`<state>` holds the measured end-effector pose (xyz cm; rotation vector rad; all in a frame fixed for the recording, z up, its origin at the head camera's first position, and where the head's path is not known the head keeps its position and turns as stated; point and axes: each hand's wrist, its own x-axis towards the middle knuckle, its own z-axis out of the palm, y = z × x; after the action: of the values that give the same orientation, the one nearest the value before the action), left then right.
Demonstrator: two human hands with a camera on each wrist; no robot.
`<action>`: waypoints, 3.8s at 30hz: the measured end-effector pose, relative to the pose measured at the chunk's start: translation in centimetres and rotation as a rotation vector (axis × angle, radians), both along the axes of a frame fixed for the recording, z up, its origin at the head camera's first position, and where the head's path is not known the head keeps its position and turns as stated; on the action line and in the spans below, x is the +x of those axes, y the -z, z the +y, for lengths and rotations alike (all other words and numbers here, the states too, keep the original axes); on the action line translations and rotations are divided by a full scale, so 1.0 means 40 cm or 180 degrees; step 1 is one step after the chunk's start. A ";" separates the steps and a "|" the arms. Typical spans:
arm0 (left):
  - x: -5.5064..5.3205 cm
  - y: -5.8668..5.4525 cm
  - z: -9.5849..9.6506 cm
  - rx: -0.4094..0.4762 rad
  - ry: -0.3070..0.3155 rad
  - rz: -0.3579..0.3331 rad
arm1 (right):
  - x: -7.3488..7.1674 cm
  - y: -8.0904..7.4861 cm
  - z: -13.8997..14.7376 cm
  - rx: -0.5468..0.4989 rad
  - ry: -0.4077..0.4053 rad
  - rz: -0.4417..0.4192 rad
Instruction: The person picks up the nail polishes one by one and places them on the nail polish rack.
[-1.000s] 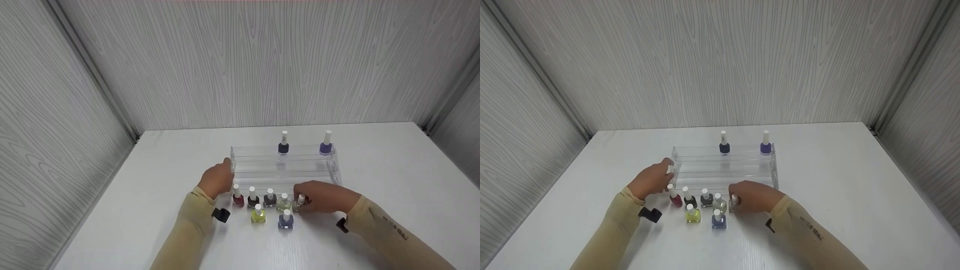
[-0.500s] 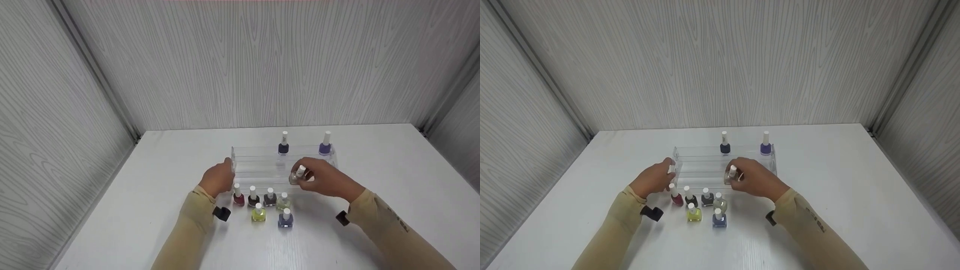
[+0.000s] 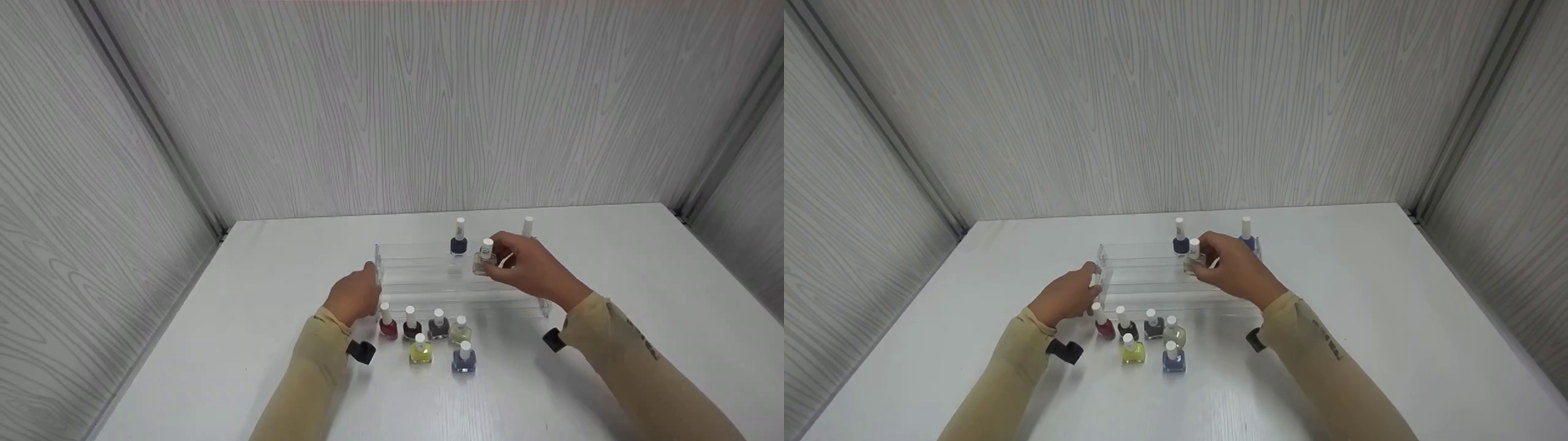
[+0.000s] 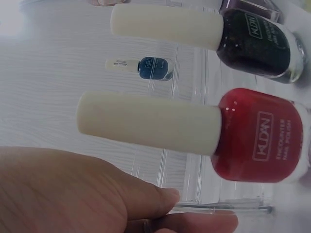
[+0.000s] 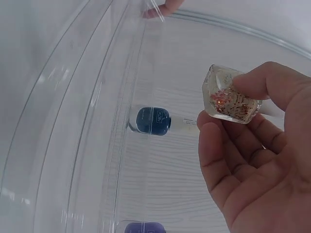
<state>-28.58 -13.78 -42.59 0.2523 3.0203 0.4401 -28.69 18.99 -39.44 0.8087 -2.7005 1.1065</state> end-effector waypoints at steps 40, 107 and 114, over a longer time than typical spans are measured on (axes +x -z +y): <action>-0.025 0.000 0.012 -0.0059 -0.0024 -0.0125 | -0.069 -0.006 -0.142 -0.0143 -0.0266 0.0004; 0.016 0.003 0.014 -0.0043 0.0001 -0.0053 | 0.025 -0.024 -0.068 0.0115 -0.0230 0.0025; 0.015 -0.001 0.007 -0.0047 -0.0042 -0.0134 | 0.042 -0.011 0.051 0.0148 0.0079 -0.0048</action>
<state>-27.97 -13.48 -42.54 0.2194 2.9846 0.4186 -27.02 21.02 -38.99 0.7742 -2.7507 1.0525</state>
